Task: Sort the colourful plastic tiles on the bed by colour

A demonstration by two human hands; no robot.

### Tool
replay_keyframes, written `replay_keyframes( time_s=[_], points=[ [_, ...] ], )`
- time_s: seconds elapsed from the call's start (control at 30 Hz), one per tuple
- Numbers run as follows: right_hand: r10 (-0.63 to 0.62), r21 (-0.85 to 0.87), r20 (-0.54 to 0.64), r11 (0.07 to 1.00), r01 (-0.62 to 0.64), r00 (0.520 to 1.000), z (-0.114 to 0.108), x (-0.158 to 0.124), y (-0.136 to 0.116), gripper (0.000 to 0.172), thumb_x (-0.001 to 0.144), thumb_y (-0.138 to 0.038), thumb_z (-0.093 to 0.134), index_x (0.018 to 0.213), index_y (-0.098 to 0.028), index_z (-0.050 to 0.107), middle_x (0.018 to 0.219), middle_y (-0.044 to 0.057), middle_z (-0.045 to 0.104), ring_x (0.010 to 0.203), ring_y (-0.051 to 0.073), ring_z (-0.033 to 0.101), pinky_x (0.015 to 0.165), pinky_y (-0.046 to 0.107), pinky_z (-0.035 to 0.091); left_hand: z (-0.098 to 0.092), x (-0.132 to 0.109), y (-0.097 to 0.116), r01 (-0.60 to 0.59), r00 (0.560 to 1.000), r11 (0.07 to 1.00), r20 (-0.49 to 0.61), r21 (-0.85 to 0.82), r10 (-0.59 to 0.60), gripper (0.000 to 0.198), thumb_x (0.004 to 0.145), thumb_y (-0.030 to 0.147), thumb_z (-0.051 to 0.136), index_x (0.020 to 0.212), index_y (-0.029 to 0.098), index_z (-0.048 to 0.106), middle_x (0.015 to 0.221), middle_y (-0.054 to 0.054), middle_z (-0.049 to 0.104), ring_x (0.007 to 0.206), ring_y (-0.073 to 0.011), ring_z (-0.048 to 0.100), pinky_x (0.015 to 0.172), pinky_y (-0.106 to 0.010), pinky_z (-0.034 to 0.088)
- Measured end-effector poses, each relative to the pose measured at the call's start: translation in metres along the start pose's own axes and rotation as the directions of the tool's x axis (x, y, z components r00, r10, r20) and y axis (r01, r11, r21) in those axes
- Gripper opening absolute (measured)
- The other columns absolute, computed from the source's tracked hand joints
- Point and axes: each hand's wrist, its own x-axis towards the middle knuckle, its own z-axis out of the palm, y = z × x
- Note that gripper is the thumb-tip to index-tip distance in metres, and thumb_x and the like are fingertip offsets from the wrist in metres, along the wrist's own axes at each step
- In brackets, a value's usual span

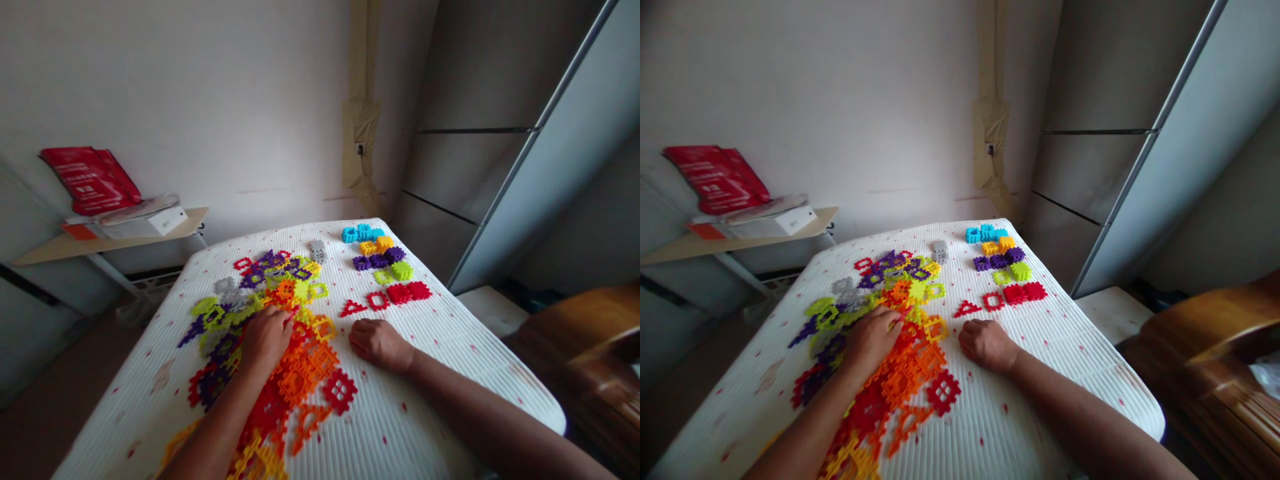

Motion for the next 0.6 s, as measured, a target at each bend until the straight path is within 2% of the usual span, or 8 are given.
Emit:
replay_keyframes(
  time_s=[0.1,0.17,0.23,0.3,0.37,0.43,0.5,0.6],
  points=[
    [0.033,0.040,-0.013,0.999,-0.033,0.999,0.001,0.001,0.001,0.020,0.086,-0.017,0.045,0.068,-0.018,0.054,0.071,0.003,0.058,0.063,0.013,0.052,0.055,0.025,0.037,-0.008,-0.003,-0.005,0.056,0.995,0.979,-0.076,-0.198,-0.072,0.024,0.079,0.026,0.047,0.084,0.018,0.069,0.087,-0.008,0.065,0.085,-0.0203,0.059,0.080,-0.031,0.043],
    [0.074,0.112,-0.064,0.991,-0.066,0.995,-0.002,0.004,0.002,0.016,0.086,-0.018,0.046,0.075,-0.018,0.057,0.075,0.004,0.060,0.068,0.014,0.055,0.058,0.024,0.041,-0.012,-0.008,-0.004,0.134,0.985,0.887,-0.037,-0.443,-0.167,0.022,0.075,0.030,0.053,0.079,0.017,0.070,0.081,-0.006,0.066,0.078,-0.0200,0.060,0.075,-0.031,0.044],
    [0.154,0.221,-0.143,0.968,-0.120,0.978,-0.008,0.008,0.000,0.011,0.086,-0.022,0.049,0.086,-0.018,0.059,0.081,0.006,0.063,0.072,0.015,0.058,0.062,0.025,0.044,-0.012,-0.015,0.000,0.259,0.959,0.675,0.100,-0.691,-0.265,0.024,0.070,0.036,0.059,0.077,0.015,0.070,0.071,-0.003,0.066,0.067,-0.0180,0.059,0.066,-0.029,0.044],
    [0.235,0.322,-0.220,0.933,-0.157,0.947,-0.016,0.016,-0.004,0.014,0.085,-0.027,0.053,0.095,-0.019,0.059,0.088,0.007,0.064,0.077,0.017,0.059,0.066,0.028,0.047,-0.010,-0.022,0.007,0.353,0.922,0.390,0.246,-0.850,-0.299,0.029,0.066,0.040,0.065,0.077,0.014,0.069,0.062,-0.001,0.064,0.059,-0.0149,0.056,0.058,-0.026,0.042],
    [0.278,0.385,-0.271,0.909,-0.161,0.922,-0.025,0.025,-0.011,0.022,0.084,-0.031,0.056,0.102,-0.019,0.058,0.092,0.008,0.064,0.082,0.018,0.059,0.070,0.030,0.048,-0.008,-0.027,0.014,0.377,0.901,0.147,0.325,-0.915,-0.287,0.029,0.064,0.039,0.069,0.077,0.013,0.069,0.060,-0.001,0.063,0.056,-0.0124,0.053,0.055,-0.024,0.039],
    [0.263,0.401,-0.313,0.908,-0.124,0.913,-0.033,0.035,-0.021,0.030,0.083,-0.034,0.059,0.109,-0.019,0.055,0.098,0.009,0.063,0.088,0.020,0.059,0.075,0.033,0.048,-0.006,-0.030,0.019,0.369,0.894,0.003,0.354,-0.929,-0.274,0.027,0.063,0.037,0.071,0.075,0.013,0.068,0.062,-0.002,0.064,0.056,-0.0106,0.052,0.053,-0.022,0.037],
    [0.210,0.365,-0.341,0.928,-0.076,0.916,-0.037,0.045,-0.031,0.038,0.082,-0.036,0.060,0.114,-0.019,0.052,0.104,0.010,0.062,0.094,0.022,0.057,0.080,0.036,0.047,-0.005,-0.032,0.023,0.364,0.891,-0.056,0.365,-0.930,-0.270,0.024,0.064,0.035,0.071,0.073,0.013,0.068,0.063,-0.001,0.064,0.055,-0.0094,0.050,0.052,-0.022,0.035],
    [0.132,0.260,-0.338,0.965,-0.043,0.932,-0.035,0.056,-0.041,0.044,0.081,-0.039,0.060,0.119,-0.019,0.050,0.114,0.013,0.059,0.100,0.025,0.053,0.085,0.041,0.045,-0.004,-0.034,0.026,0.351,0.893,-0.063,0.354,-0.934,-0.277,0.022,0.066,0.035,0.070,0.074,0.014,0.068,0.061,0.000,0.062,0.053,-0.0092,0.048,0.052,-0.022,0.034]
  ],
)
